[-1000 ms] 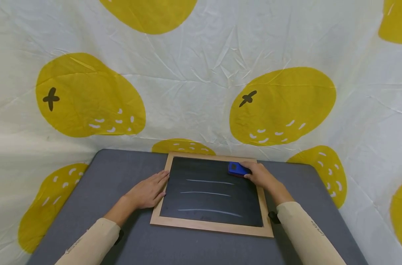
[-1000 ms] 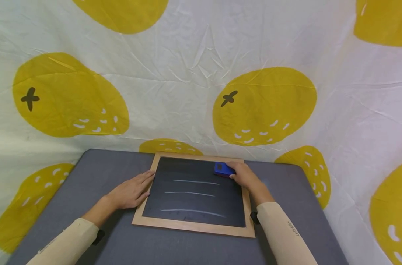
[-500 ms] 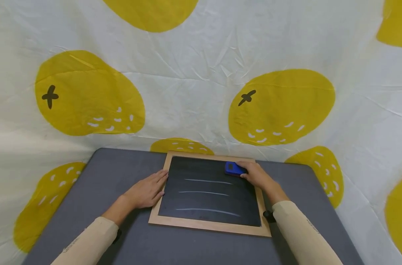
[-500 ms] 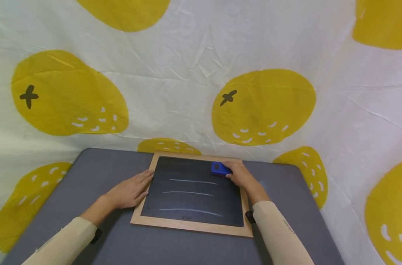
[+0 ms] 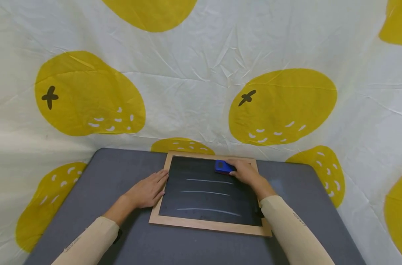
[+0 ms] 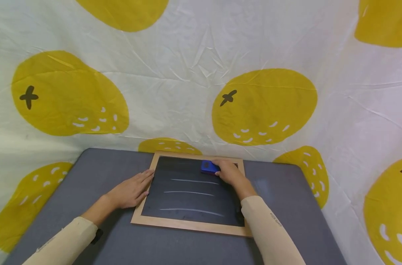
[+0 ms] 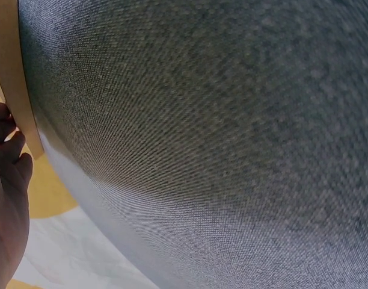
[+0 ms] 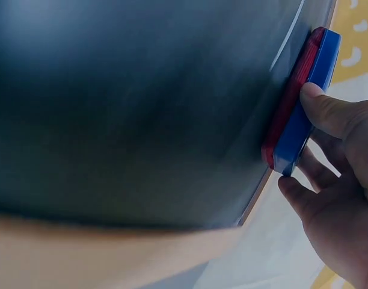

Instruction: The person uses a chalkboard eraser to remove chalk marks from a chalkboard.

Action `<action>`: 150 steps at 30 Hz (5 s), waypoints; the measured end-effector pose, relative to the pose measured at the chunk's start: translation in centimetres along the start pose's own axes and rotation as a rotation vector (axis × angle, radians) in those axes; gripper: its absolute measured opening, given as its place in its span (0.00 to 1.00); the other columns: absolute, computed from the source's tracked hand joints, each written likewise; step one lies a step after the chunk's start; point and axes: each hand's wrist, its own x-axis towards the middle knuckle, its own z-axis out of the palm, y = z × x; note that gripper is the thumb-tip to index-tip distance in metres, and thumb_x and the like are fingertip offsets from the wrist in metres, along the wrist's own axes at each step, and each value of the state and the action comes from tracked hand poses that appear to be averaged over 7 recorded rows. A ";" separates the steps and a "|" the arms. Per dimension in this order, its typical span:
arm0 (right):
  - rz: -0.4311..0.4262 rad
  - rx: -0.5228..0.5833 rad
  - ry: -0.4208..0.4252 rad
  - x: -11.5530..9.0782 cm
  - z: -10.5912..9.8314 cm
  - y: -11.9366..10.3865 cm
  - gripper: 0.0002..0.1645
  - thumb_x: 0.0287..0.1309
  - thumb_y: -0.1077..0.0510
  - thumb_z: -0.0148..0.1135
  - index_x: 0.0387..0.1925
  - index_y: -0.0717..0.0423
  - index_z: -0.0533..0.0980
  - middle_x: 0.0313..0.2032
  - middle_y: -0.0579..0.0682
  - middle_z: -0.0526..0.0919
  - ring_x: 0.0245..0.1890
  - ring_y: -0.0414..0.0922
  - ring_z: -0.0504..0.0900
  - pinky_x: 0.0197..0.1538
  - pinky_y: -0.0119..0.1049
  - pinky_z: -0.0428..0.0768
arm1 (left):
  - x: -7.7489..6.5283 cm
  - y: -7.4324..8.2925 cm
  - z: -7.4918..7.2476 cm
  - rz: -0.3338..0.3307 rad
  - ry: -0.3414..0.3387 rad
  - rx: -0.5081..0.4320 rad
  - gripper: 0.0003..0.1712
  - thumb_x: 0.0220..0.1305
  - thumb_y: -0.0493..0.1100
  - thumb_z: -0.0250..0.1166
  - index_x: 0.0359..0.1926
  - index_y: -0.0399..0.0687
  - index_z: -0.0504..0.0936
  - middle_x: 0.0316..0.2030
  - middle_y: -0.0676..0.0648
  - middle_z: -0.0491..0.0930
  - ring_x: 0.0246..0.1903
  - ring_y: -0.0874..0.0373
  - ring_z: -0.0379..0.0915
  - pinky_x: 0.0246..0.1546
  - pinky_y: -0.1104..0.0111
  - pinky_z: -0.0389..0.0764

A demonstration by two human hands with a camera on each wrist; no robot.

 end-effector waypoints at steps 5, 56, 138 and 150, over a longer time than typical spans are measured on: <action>-0.007 0.009 -0.010 1.1 0.4 -1.5 0.33 0.66 0.64 0.67 0.71 0.62 0.71 0.68 0.62 0.77 0.69 0.61 0.75 0.71 0.59 0.71 | 0.0 0.0 0.0 -0.006 -0.016 -0.001 0.37 0.79 0.52 0.51 0.77 0.31 0.60 0.78 0.34 0.57 0.78 0.40 0.54 0.76 0.49 0.64; -0.009 -0.150 -0.060 8.6 5.2 -15.0 0.36 0.69 0.49 0.67 0.75 0.46 0.70 0.71 0.47 0.75 0.69 0.49 0.76 0.71 0.46 0.74 | 0.0 0.1 0.0 -0.003 -0.015 0.000 0.36 0.79 0.51 0.52 0.76 0.30 0.61 0.78 0.33 0.58 0.78 0.39 0.55 0.75 0.49 0.64; 0.130 0.018 0.101 -4.4 0.2 3.2 0.35 0.64 0.60 0.70 0.71 0.59 0.73 0.66 0.69 0.76 0.63 0.69 0.77 0.63 0.64 0.76 | 0.4 0.8 0.3 -0.042 -0.017 0.061 0.37 0.78 0.51 0.53 0.77 0.30 0.61 0.78 0.33 0.58 0.78 0.39 0.56 0.75 0.49 0.64; 0.061 -0.008 0.124 -5.3 1.0 3.4 0.34 0.63 0.61 0.71 0.69 0.60 0.75 0.63 0.68 0.79 0.62 0.69 0.78 0.63 0.64 0.76 | 0.3 0.9 0.8 -0.036 0.006 0.075 0.37 0.78 0.50 0.53 0.76 0.30 0.61 0.77 0.33 0.59 0.77 0.38 0.57 0.74 0.48 0.65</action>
